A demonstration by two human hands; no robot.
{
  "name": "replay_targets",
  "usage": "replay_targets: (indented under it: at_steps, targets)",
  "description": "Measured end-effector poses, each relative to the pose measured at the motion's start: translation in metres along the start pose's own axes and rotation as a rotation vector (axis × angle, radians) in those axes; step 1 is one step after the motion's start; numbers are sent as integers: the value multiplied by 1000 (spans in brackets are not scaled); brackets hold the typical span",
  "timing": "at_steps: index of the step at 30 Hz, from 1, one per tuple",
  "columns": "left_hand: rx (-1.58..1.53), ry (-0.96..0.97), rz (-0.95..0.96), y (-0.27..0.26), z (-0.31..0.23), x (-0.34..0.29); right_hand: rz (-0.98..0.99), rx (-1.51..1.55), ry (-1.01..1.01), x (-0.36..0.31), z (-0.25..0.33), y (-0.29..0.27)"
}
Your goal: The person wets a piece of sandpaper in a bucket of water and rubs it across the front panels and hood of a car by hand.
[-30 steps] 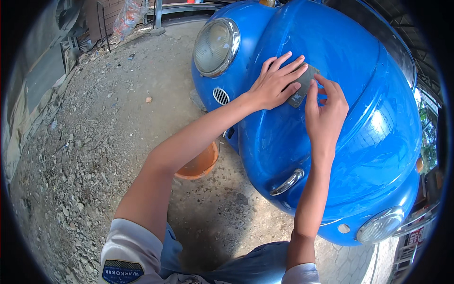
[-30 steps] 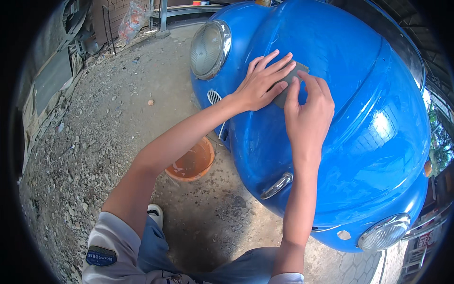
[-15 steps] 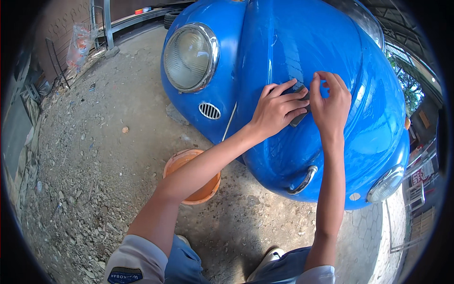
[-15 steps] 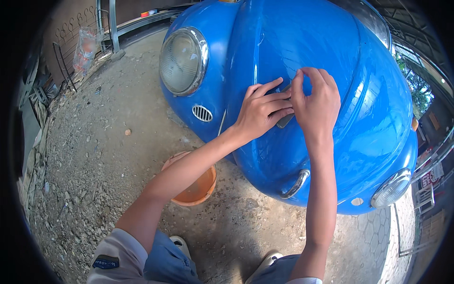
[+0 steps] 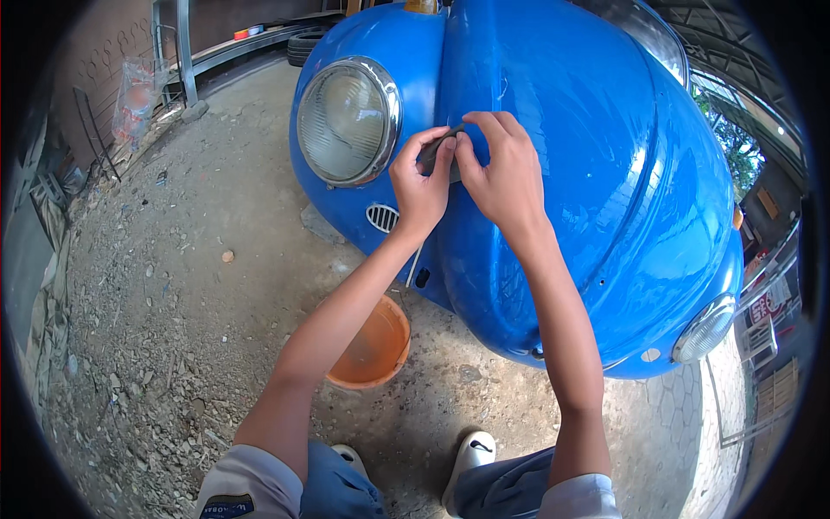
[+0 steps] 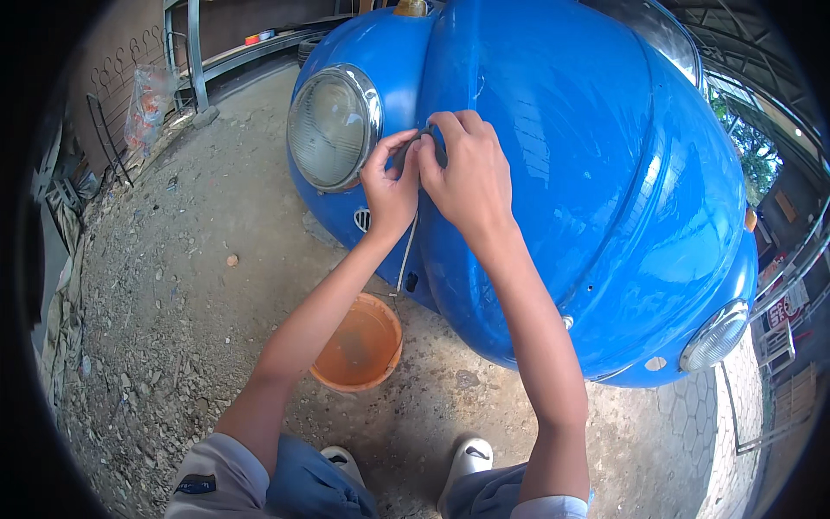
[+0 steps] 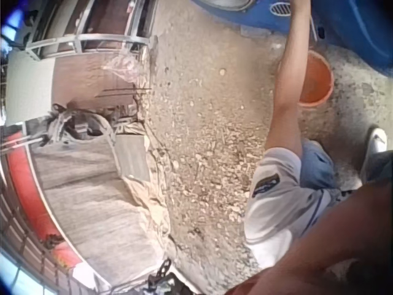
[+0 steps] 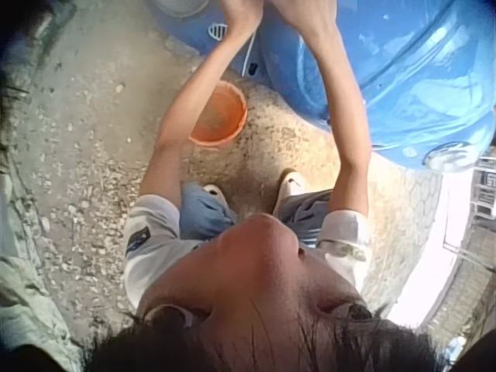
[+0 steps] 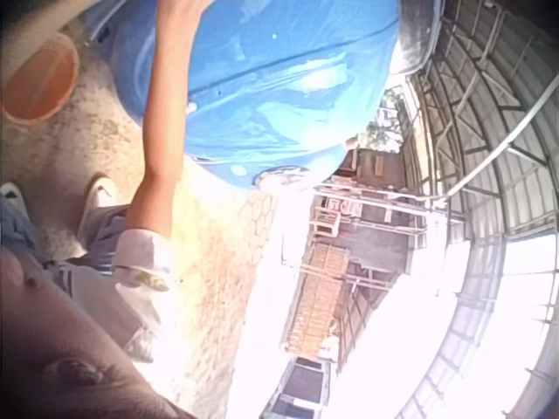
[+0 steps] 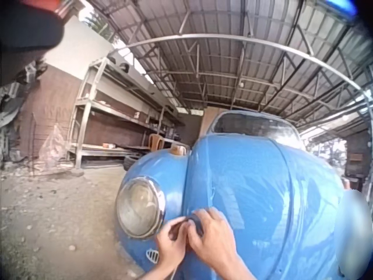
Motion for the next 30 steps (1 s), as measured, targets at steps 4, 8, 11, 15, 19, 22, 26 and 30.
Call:
replay_targets:
  at_steps: [4, 8, 11, 15, 19, 22, 26, 30]
  targets:
    - [-53, -93, 26, -25, 10, 6, 73, 341, 105, 0, -1, 44]
    - [7, -51, 34, -60, 12, 13, 109, 509, 81, -3, 24, 83]
    - [150, -15, 34, -86, 7, 22, 46, 531, 42, -1, 45, 99]
    - [394, 113, 60, -82, 1, 23, -8, 502, 161, -1, 28, 119]
    - [723, 223, 55, -87, 2, 22, 45, 662, 406, -4, 27, 136]
    - [836, 257, 112, -82, 14, 26, -38, 651, 469, -7, 23, 143]
    - [1076, 308, 199, -51, 19, 22, -114, 558, 521, -7, 28, 148]
    - [1244, 304, 363, -38, 24, 12, -174, 615, 615, -7, 19, 152]
Point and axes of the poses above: each hand's wrist, its own x-axis towards the middle knuckle, its own y-axis out of the palm, z = x × y, the point moved 9 cm from there along x, towards the middle knuckle, and after that the axes turned 15 degrees about -x, right-handed, at the moved point
